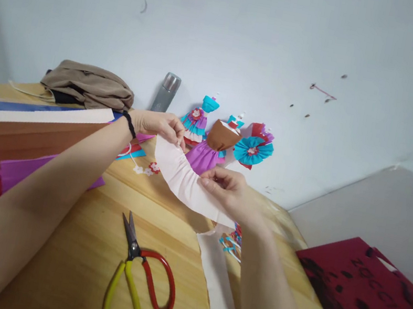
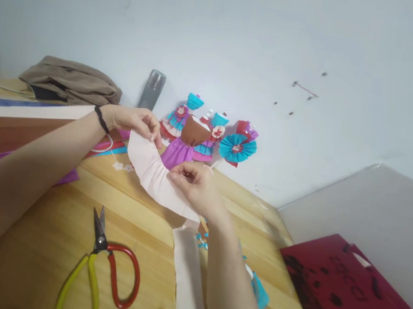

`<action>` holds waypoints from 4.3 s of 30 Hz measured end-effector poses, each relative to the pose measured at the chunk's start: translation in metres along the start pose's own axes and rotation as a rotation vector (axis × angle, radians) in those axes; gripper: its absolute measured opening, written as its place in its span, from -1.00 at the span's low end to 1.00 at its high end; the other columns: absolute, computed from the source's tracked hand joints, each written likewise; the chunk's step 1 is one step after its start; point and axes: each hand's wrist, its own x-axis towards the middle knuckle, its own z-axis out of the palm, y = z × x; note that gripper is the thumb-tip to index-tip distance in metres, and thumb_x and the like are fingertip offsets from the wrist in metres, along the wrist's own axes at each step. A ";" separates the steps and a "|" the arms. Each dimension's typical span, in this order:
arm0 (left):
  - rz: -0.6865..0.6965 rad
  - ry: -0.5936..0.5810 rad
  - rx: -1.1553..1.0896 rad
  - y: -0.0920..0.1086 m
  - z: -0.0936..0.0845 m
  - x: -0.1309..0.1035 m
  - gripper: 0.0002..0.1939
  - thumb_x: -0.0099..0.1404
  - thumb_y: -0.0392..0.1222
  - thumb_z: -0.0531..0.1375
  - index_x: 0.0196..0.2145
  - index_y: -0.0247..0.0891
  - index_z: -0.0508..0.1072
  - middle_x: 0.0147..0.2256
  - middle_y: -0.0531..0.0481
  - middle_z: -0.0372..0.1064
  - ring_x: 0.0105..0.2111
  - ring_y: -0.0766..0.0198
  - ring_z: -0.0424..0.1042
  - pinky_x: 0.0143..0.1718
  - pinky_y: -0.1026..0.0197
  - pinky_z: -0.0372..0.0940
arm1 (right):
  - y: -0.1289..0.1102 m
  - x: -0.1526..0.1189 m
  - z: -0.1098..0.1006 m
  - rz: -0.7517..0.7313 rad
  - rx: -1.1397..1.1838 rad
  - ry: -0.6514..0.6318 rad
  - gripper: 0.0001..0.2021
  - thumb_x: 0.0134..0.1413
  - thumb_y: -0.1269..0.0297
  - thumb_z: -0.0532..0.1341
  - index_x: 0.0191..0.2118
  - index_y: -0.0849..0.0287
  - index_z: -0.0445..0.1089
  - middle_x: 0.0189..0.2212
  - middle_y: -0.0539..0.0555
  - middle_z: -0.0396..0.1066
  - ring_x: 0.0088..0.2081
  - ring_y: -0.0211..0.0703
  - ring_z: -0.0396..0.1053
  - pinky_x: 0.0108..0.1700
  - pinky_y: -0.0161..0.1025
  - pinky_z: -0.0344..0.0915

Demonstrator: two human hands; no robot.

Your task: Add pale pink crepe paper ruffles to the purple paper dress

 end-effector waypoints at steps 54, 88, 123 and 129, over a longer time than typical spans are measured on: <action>-0.107 -0.539 0.173 0.014 0.058 0.024 -0.65 -0.05 -0.05 0.49 -0.30 -0.27 0.66 -0.42 -0.02 0.58 -0.39 0.26 0.52 -0.26 0.30 0.41 | -0.006 -0.014 -0.016 0.132 0.166 -0.170 -0.68 -0.05 0.02 0.36 -0.43 0.22 0.43 -0.57 -0.03 0.30 -0.56 -0.36 0.16 -0.55 -0.36 0.08; -0.246 -0.470 0.293 -0.007 0.041 0.028 -0.73 -0.06 -0.26 0.35 -0.31 -0.26 0.53 -0.51 0.09 0.48 -0.52 0.35 0.37 -0.49 0.36 0.22 | 0.008 -0.010 -0.019 0.112 0.024 -0.217 -0.68 0.03 0.02 0.27 -0.48 0.21 0.39 -0.57 -0.03 0.26 -0.54 -0.33 0.11 -0.52 -0.33 0.05; -0.427 -0.305 0.378 -0.058 0.008 0.018 -0.72 -0.11 -0.30 0.27 -0.34 -0.27 0.54 -0.52 0.12 0.47 -0.46 0.34 0.38 -0.36 0.32 0.28 | 0.040 -0.004 0.040 0.215 -0.363 -0.267 -0.84 0.01 0.25 0.16 -0.51 0.17 0.26 -0.57 -0.05 0.22 -0.48 -0.27 0.13 -0.43 -0.27 -0.03; -0.396 -0.297 0.356 -0.054 0.008 0.016 -0.72 -0.08 -0.20 0.33 -0.33 -0.26 0.55 -0.47 0.09 0.49 -0.42 0.31 0.39 -0.29 0.28 0.29 | 0.041 -0.003 0.039 0.217 -0.333 -0.260 -0.84 -0.02 0.24 0.16 -0.52 0.17 0.27 -0.58 -0.05 0.22 -0.48 -0.26 0.14 -0.44 -0.29 -0.02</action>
